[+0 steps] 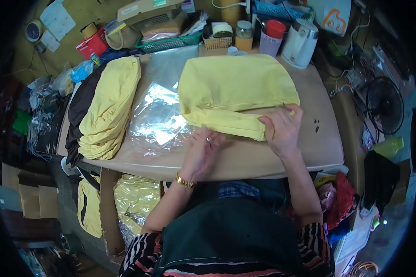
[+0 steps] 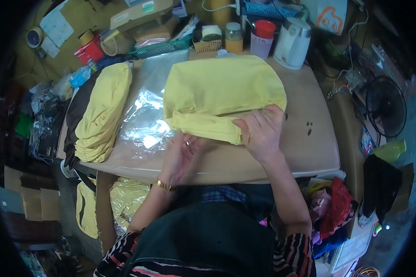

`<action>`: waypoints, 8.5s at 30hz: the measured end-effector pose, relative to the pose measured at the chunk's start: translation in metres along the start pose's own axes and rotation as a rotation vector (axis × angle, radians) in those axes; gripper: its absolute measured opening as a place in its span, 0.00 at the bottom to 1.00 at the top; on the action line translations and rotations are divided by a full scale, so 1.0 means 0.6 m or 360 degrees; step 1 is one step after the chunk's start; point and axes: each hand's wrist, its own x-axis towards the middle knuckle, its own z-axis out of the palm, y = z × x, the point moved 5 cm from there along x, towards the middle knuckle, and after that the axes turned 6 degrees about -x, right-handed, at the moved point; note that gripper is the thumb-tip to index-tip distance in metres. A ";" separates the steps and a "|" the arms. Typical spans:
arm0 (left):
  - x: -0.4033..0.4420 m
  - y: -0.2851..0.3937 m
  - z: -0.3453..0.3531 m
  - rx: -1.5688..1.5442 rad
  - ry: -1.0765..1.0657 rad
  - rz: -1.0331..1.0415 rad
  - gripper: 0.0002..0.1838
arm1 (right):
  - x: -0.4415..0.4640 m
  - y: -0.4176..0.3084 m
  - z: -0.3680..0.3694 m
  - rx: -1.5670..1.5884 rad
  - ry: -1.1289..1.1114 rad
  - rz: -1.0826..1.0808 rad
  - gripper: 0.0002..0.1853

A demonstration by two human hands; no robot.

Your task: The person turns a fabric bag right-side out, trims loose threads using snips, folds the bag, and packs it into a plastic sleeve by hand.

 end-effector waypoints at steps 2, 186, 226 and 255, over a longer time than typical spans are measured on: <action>0.030 0.043 0.016 0.0044 0.0074 0.0235 0.12 | -0.001 -0.003 -0.003 -0.0042 0.0084 -0.0095 0.05; 0.130 -0.130 0.026 0.1394 -0.0111 0.0170 0.08 | -0.039 0.068 0.128 0.0690 -0.0762 0.0571 0.03; 0.143 -0.095 0.017 0.1316 -0.0484 -0.0392 0.10 | -0.110 0.093 0.149 0.0269 -0.0953 0.1193 0.11; 0.154 -0.098 0.002 0.0895 -0.0371 -0.0145 0.11 | -0.058 0.008 0.063 -0.0105 -0.1224 0.0685 0.11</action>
